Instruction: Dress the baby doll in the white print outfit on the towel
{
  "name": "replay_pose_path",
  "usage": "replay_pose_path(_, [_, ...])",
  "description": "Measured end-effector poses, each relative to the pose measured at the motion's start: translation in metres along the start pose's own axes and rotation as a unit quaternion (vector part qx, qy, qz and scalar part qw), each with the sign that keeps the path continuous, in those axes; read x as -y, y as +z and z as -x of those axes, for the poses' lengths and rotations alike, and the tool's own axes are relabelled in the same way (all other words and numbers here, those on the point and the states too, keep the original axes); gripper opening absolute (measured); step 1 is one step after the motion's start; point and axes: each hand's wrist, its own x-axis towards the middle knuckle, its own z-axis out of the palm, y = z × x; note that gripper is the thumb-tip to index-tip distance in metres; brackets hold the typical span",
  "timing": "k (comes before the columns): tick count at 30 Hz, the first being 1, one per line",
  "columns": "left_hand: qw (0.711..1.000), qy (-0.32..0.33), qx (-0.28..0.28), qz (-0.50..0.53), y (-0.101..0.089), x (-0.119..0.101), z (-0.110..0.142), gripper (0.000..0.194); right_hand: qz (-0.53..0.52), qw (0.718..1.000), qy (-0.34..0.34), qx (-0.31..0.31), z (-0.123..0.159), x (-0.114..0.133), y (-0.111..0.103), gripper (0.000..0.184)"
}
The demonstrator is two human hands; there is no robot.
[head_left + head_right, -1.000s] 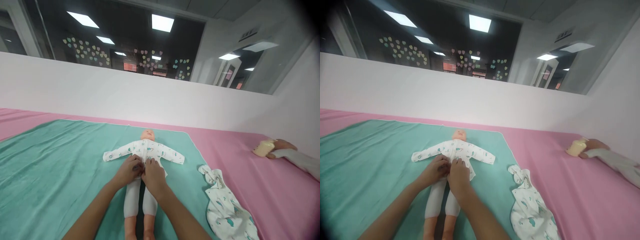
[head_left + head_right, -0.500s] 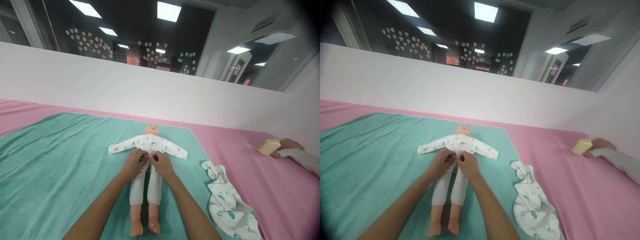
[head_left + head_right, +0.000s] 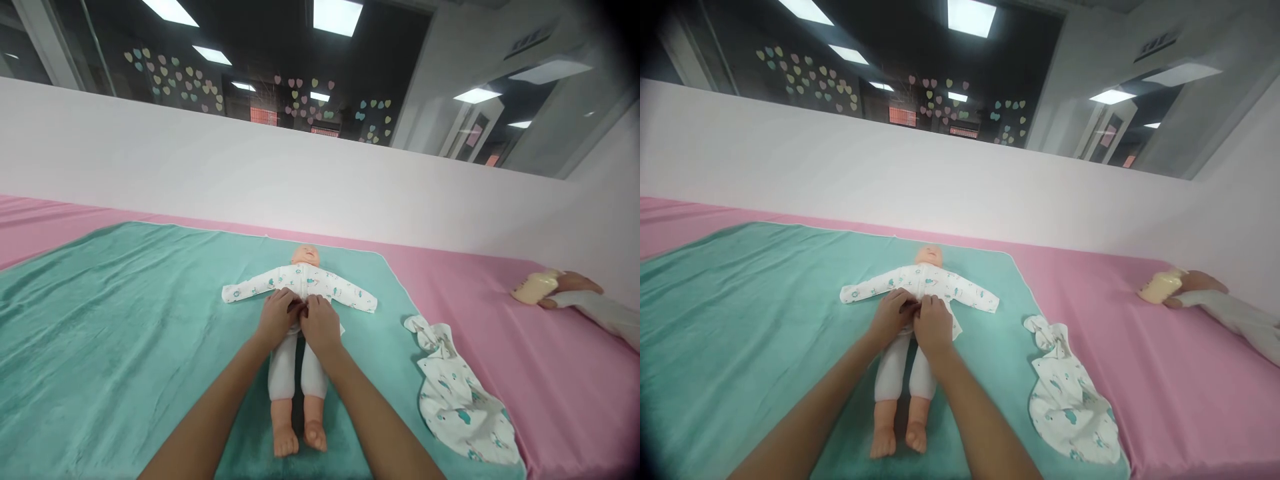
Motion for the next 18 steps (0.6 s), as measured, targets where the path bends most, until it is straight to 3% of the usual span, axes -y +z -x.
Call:
replay_pose_path(5, [1.000, 0.011, -0.004, -0.022, 0.001, -0.001, 0.003, 0.009, -0.099, 0.994, 0.056, 0.002, -0.010, -0.012, 0.000, 0.007])
replay_pose_path(10, [0.998, 0.032, -0.004, -0.056, 0.002, -0.007, 0.003, 0.011, -0.249, 0.965, 0.077, 0.017, -0.013, -0.021, -0.005, 0.015])
replay_pose_path(13, [1.000, -0.004, 0.000, -0.016, 0.002, -0.009, -0.002, 0.009, -0.361, 0.923, 0.117, 0.064, -0.014, -0.028, -0.009, 0.015])
replay_pose_path(18, [0.979, -0.101, 0.037, 0.174, -0.001, -0.008, -0.007, 0.013, -0.528, 0.827, 0.153, 0.119, -0.016, -0.035, -0.010, 0.014])
